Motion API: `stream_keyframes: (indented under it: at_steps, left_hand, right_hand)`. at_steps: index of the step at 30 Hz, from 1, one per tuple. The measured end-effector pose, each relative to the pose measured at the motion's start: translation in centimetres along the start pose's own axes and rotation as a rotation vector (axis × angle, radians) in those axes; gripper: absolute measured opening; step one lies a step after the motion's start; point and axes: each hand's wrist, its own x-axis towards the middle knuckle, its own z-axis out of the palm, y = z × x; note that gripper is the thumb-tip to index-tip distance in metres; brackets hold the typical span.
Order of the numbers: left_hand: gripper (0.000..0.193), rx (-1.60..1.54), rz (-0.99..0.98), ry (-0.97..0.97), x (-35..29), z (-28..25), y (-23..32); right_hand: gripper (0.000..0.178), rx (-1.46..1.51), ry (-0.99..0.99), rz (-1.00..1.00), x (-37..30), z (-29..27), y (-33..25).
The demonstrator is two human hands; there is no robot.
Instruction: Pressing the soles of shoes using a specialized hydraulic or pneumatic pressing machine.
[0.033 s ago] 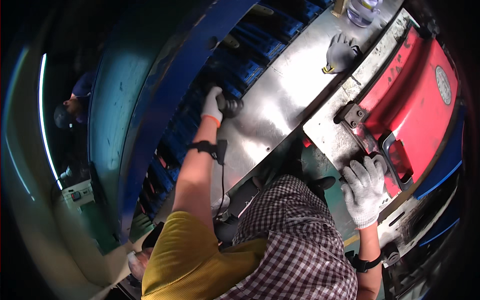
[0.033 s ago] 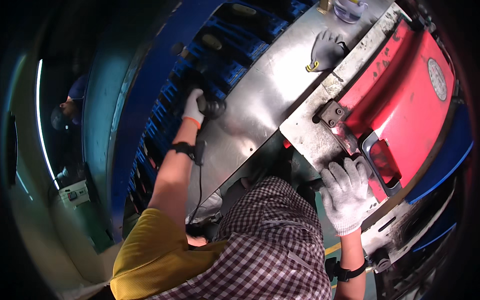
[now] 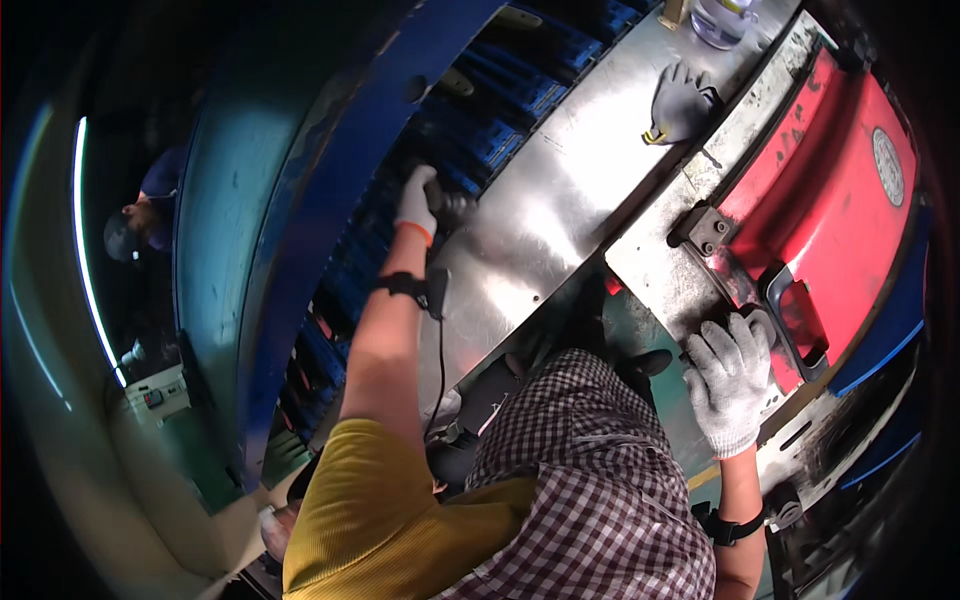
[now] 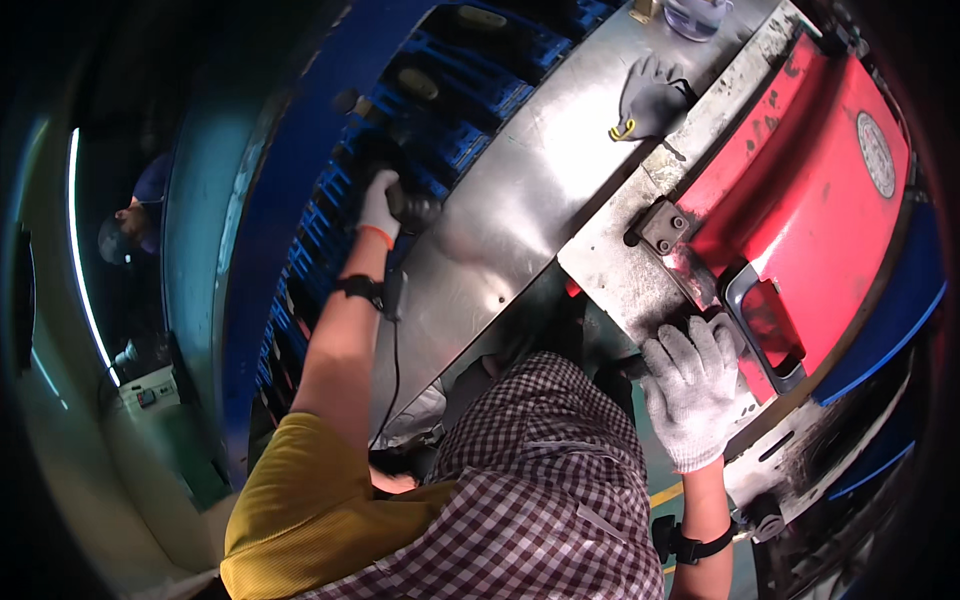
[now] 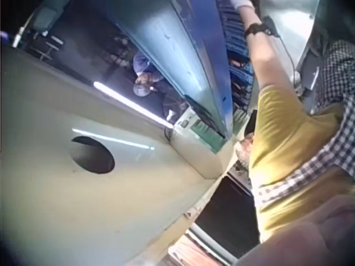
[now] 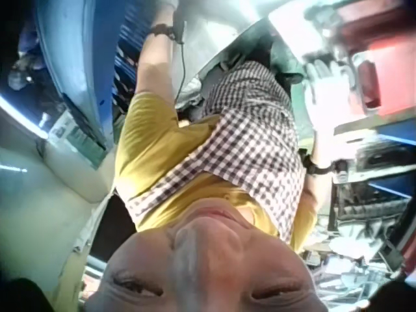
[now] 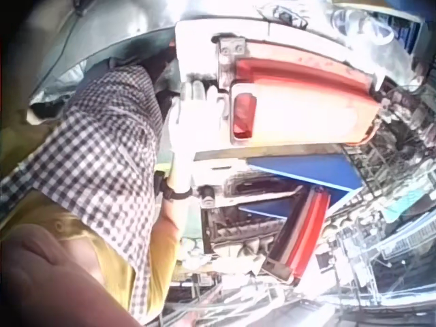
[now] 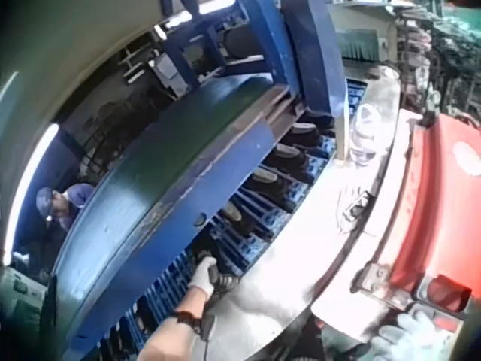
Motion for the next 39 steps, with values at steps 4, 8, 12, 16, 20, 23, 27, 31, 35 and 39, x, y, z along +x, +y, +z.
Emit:
stream_keyframes:
  at_steps: [4, 8, 12, 16, 20, 23, 27, 31, 35, 39]
  left_hand:
    - [0.028, 0.059, 0.121, -0.048, 9.4, -0.1, 3.9]
    - [0.05, 0.385, 0.12, 0.083, 13.8, 2.1, 3.5]
    - [0.099, 0.851, 0.089, 0.205, 14.2, 2.9, 3.2]
    - [0.109, 0.71, 0.311, 0.123, 10.4, 1.8, 1.6]
    - [0.095, 0.508, 0.304, -0.086, -0.7, 1.9, -2.7]
    - [0.082, 0.973, 0.305, -0.152, -5.2, 0.4, -5.3]
    - [0.072, 1.323, 0.453, -0.105, -9.3, -0.7, -7.8]
    - [0.068, 1.328, 0.45, -0.027, -9.2, -1.3, -8.5]
    - [0.066, 1.28, 0.455, 0.047, -8.9, -0.2, -8.9]
    - [0.069, 1.146, 0.284, 0.061, -9.3, 2.9, -6.8]
  right_hand:
    - [0.052, -0.05, 0.008, 0.005, 0.5, 0.0, 0.1]
    - [0.052, -0.044, 0.02, 0.038, 0.4, 0.6, 0.6]
    - [0.05, -0.076, 0.004, 0.056, 0.5, 0.3, 0.7]
    - [0.049, -0.076, 0.007, 0.06, 0.5, 0.6, 0.3]
    - [0.048, -0.091, 0.016, 0.052, 0.4, 0.6, 0.6]
    - [0.049, -0.092, 0.046, 0.054, 0.6, 0.7, 0.6]
    - [0.048, -0.096, 0.051, 0.048, 0.5, 0.5, 0.6]
    - [0.047, -0.108, 0.071, 0.058, 0.6, 0.7, 0.3]
    - [0.048, -0.127, 0.074, 0.072, 0.8, 0.4, 0.1]
    - [0.048, -0.128, 0.092, 0.099, 0.3, 0.3, 0.0]
